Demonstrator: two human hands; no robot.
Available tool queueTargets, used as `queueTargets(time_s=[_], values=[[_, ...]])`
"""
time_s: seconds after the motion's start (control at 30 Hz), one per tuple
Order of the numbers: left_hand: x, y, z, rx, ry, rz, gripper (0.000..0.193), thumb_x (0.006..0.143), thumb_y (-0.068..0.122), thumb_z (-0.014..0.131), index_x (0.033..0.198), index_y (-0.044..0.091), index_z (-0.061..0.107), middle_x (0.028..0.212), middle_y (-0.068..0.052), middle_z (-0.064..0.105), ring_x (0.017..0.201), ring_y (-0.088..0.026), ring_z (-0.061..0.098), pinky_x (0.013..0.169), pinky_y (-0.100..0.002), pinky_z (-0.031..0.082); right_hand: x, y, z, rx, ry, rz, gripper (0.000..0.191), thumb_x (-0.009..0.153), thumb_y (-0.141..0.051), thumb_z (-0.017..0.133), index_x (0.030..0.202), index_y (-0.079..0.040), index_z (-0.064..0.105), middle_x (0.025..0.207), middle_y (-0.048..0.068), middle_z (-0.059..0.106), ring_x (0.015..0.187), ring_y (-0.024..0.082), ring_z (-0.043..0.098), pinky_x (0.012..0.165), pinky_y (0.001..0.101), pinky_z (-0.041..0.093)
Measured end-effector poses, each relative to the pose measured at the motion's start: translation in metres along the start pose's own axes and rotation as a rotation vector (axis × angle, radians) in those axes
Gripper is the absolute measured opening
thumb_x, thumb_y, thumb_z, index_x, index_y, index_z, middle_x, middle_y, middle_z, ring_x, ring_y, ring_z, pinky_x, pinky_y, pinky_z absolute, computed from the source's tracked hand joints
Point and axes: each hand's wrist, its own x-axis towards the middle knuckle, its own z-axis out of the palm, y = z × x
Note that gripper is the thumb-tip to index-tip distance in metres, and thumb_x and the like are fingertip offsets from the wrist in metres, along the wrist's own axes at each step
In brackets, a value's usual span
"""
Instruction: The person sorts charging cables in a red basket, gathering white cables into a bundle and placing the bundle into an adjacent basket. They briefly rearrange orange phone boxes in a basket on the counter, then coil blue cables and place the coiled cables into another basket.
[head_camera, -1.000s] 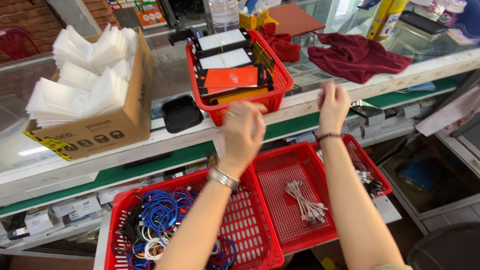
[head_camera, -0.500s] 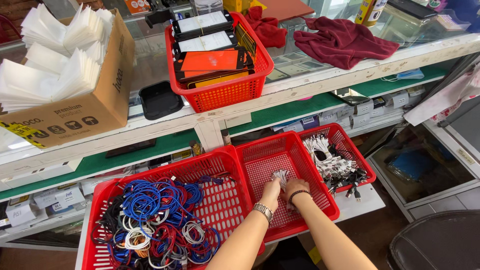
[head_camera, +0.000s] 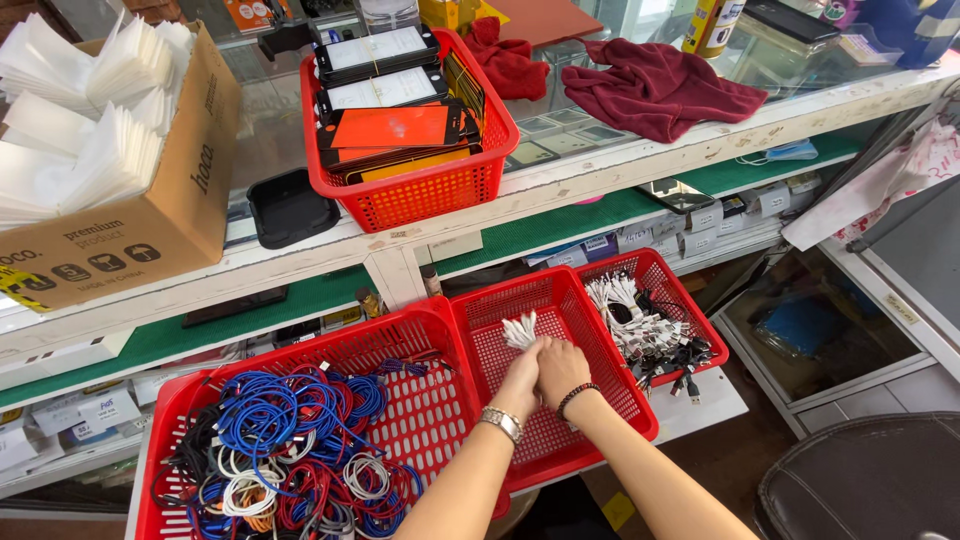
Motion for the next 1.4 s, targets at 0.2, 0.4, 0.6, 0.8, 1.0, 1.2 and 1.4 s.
queueTargets(time_s=[0.2, 0.4, 0.6, 0.8, 1.0, 1.2, 1.4], values=[[-0.019, 0.034, -0.011, -0.014, -0.198, 0.268, 0.038, 0.107, 0.038, 0.052, 0.122, 0.007, 0.066, 0.131, -0.012, 0.065, 0.116, -0.021, 0.061, 0.099, -0.036, 0.050, -0.011, -0.017, -0.061, 0.179, 0.296, -0.144, 0.029, 0.089, -0.016, 0.062, 0.111, 0.001, 0.057, 0.117, 0.019, 0.064, 0.108, 0.033, 0.061, 0.090, 0.0420, 0.051], [-0.071, 0.076, -0.021, -0.011, -0.336, 0.382, 0.029, 0.104, 0.033, 0.043, 0.099, 0.009, 0.057, 0.115, -0.016, 0.075, 0.114, -0.028, 0.068, 0.093, -0.042, 0.060, -0.010, 0.015, -0.139, 1.246, -0.051, -0.150, 0.042, 0.093, -0.009, 0.052, 0.131, -0.001, 0.066, 0.122, 0.014, 0.077, 0.097, 0.024, 0.075, 0.078, 0.0303, 0.062], [-0.093, 0.090, -0.044, 0.314, -0.352, 0.315, 0.028, 0.109, 0.028, 0.048, 0.098, 0.004, 0.055, 0.075, -0.004, 0.061, 0.076, -0.020, 0.066, 0.079, -0.039, 0.059, 0.005, 0.031, -0.132, 1.532, 0.043, -0.045, 0.033, 0.096, -0.016, 0.055, 0.128, -0.010, 0.058, 0.121, 0.006, 0.070, 0.101, 0.016, 0.072, 0.067, 0.0314, 0.062], [-0.080, 0.092, -0.068, 0.161, -0.278, 0.294, 0.026, 0.107, 0.028, 0.049, 0.094, 0.006, 0.053, 0.064, 0.005, 0.042, 0.056, -0.010, 0.045, 0.078, -0.037, 0.056, 0.026, 0.034, -0.042, 0.400, -0.136, 0.018, 0.033, 0.097, -0.033, 0.063, 0.115, -0.009, 0.076, 0.116, 0.017, 0.076, 0.106, 0.032, 0.073, 0.095, 0.0419, 0.058], [-0.068, 0.069, -0.073, 0.073, -0.145, 0.213, 0.026, 0.107, 0.028, 0.049, 0.094, 0.007, 0.054, 0.065, 0.004, 0.045, 0.057, -0.010, 0.045, 0.077, -0.034, 0.055, 0.005, 0.009, 0.012, 0.291, -0.282, 0.369, 0.032, 0.089, -0.025, 0.068, 0.116, -0.009, 0.075, 0.126, 0.017, 0.070, 0.117, 0.034, 0.068, 0.097, 0.0456, 0.057], [-0.065, 0.067, -0.071, -0.044, -0.139, 0.113, 0.025, 0.108, 0.028, 0.050, 0.097, 0.006, 0.055, 0.068, 0.001, 0.049, 0.060, -0.011, 0.049, 0.070, -0.031, 0.050, 0.010, 0.027, -0.013, 0.401, -0.304, 0.309, 0.039, 0.091, -0.034, 0.067, 0.110, -0.003, 0.078, 0.117, 0.023, 0.076, 0.112, 0.034, 0.073, 0.098, 0.0415, 0.057], [-0.075, 0.065, -0.056, -0.046, -0.193, 0.140, 0.025, 0.104, 0.019, 0.042, 0.108, 0.001, 0.059, 0.082, -0.006, 0.061, 0.071, -0.018, 0.063, 0.075, -0.035, 0.055, 0.006, 0.020, 0.004, 0.350, -0.396, 0.379, 0.046, 0.083, -0.030, 0.078, 0.121, -0.005, 0.068, 0.124, 0.021, 0.065, 0.118, 0.037, 0.065, 0.100, 0.0458, 0.056]])
